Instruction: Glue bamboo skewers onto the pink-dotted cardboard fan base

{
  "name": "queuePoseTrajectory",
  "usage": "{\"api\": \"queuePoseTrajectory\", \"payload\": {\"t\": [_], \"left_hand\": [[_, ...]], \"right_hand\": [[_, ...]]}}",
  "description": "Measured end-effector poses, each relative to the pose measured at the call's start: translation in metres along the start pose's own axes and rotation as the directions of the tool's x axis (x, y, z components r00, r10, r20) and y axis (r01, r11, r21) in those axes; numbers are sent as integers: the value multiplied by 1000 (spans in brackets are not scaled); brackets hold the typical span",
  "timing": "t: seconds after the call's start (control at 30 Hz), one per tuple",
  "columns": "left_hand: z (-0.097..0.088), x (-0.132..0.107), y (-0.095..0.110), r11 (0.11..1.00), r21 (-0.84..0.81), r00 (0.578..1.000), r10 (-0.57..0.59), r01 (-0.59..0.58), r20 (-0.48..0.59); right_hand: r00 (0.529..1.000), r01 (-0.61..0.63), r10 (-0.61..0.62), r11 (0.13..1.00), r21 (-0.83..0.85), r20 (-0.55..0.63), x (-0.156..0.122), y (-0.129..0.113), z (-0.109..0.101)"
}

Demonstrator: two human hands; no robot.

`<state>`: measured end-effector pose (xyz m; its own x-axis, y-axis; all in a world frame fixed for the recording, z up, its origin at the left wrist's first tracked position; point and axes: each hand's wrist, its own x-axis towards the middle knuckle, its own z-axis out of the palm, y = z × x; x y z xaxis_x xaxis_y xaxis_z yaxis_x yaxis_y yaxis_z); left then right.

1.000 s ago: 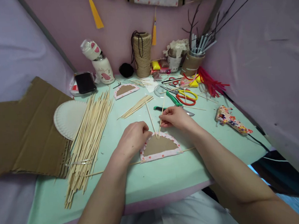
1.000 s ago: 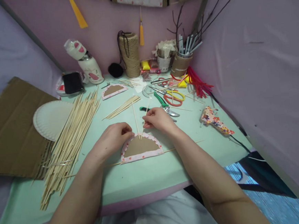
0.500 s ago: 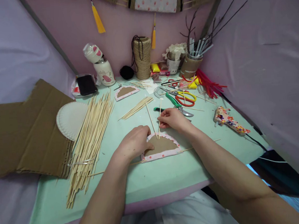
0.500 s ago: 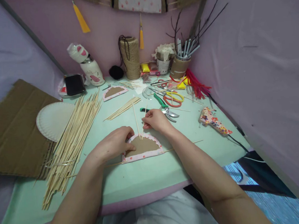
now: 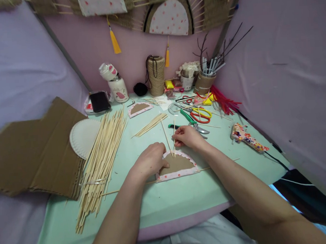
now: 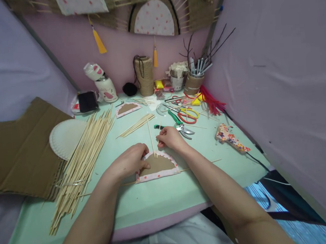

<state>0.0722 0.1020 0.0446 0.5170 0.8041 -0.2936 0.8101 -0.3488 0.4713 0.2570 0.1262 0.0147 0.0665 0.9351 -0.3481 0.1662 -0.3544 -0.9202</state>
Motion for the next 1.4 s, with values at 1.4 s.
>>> {"api": "queuePoseTrajectory", "payload": {"t": [1.4], "left_hand": [[2,4,-1,995,-101,999,7,-3,42]], "right_hand": [[999,24,-22,997,-72,29,2,5,-6]]}}
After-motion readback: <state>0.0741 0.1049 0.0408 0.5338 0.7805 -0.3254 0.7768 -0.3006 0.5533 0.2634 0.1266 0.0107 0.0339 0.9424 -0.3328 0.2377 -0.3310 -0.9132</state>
